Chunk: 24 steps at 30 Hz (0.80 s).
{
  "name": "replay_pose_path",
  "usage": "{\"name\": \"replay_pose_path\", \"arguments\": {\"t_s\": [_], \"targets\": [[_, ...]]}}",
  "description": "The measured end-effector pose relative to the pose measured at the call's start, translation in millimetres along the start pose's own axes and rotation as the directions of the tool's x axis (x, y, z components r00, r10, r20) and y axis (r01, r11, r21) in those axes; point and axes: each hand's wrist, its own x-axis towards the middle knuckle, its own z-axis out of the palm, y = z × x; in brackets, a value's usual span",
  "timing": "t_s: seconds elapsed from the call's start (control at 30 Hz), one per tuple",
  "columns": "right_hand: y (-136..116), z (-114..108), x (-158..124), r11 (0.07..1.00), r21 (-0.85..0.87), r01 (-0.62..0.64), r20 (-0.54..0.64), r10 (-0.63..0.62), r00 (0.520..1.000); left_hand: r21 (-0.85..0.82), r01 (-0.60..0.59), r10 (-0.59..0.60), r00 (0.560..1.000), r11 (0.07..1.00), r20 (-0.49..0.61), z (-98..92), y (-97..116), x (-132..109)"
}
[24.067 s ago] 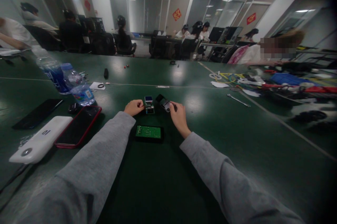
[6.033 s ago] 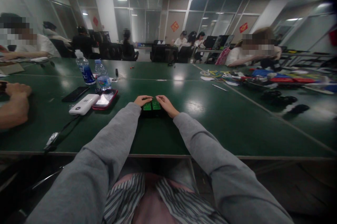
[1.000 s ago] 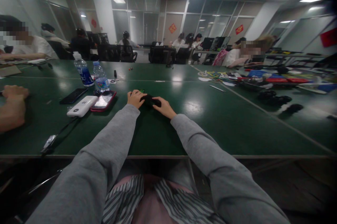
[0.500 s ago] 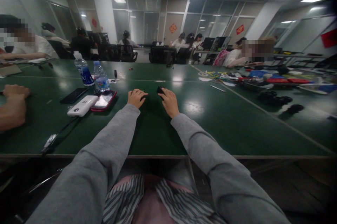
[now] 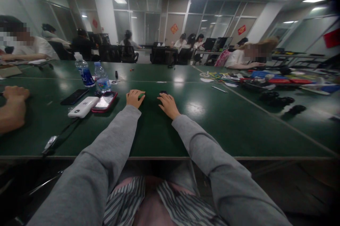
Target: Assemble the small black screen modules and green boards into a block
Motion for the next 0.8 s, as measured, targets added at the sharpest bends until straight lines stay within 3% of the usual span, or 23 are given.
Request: {"name": "replay_pose_path", "arguments": {"t_s": [0.2,0.37,0.5,0.67,0.8], "targets": [[0,7,-2,0.99,0.072,-0.122,-0.062,0.127,0.99,-0.118,0.21,-0.217,0.975,0.971,-0.053,16.3,-19,7],[9,14,-3,0.891,0.19,-0.412,0.005,0.418,0.908,-0.208,0.296,-0.276,0.954,0.932,0.119,27.0,-27,7],[16,15,-3,0.84,0.224,-0.494,0.002,0.507,0.862,-0.229,0.287,-0.247,0.951,0.93,0.188,27.9,-26,5],[16,1,4,0.845,0.301,-0.443,-0.175,0.505,0.845,-0.227,0.267,-0.222,0.953,0.937,0.206,28.6,-26,3],[25,-13,7,0.855,0.277,-0.439,-0.361,0.516,0.777,-0.167,0.205,-0.164,0.96,0.964,0.227,29.9,-26,2]]}}
